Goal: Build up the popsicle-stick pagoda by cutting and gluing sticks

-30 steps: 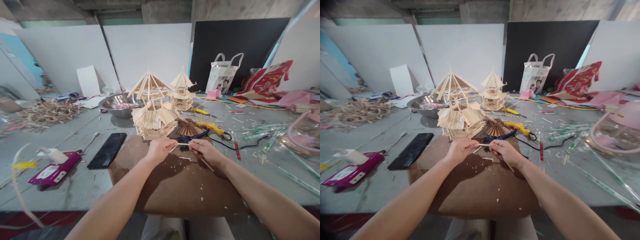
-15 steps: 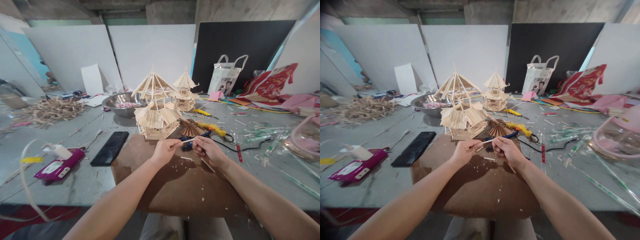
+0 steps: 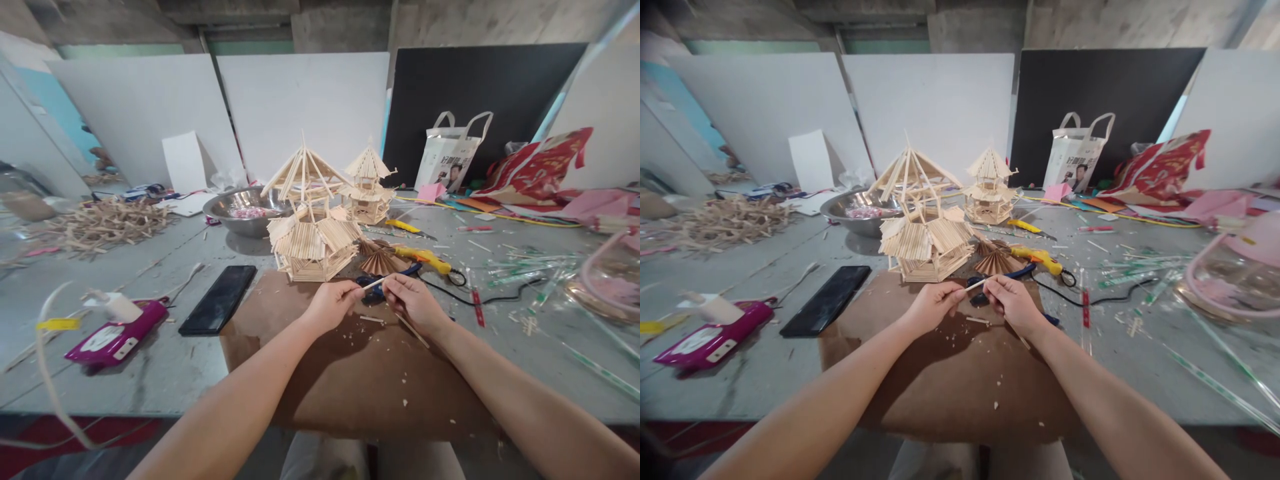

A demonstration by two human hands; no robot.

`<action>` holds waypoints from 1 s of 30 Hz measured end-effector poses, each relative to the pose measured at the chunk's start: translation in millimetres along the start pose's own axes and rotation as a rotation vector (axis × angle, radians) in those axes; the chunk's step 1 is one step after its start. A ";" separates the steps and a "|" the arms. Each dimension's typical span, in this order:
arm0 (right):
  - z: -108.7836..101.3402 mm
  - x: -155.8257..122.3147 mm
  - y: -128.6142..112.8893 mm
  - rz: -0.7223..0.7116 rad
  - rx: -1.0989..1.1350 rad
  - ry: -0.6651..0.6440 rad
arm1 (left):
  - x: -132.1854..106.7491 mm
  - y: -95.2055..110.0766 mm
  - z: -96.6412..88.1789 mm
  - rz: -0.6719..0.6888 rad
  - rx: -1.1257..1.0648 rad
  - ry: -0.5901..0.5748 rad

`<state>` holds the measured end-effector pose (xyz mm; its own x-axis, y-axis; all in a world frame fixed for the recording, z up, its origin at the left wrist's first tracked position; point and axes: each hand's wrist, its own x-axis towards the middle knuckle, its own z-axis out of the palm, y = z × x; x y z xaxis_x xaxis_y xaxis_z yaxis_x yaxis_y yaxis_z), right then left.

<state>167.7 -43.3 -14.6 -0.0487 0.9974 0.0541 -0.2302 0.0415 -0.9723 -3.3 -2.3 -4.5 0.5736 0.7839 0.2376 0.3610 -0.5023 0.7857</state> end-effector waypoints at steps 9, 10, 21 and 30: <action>-7.0 2.5 -2.0 -0.078 0.087 0.054 | 1.4 1.6 -0.8 -0.242 -0.403 -0.145; -12.7 3.7 -4.6 -0.121 0.103 0.105 | 0.8 0.0 -2.9 -0.280 -0.431 -0.158; -28.1 6.9 -0.8 -0.287 -0.814 -0.108 | 1.7 -4.2 -9.0 -0.289 -0.617 -0.072; -27.2 4.5 0.7 -0.387 -1.071 -0.274 | 2.1 -6.1 -15.7 -0.341 -0.698 0.098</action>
<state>193.8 -37.2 -21.3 -0.3926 0.8663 0.3089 0.6547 0.4991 -0.5677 -15.9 8.2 0.2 0.4347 0.8987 -0.0571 -0.0589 0.0917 0.9940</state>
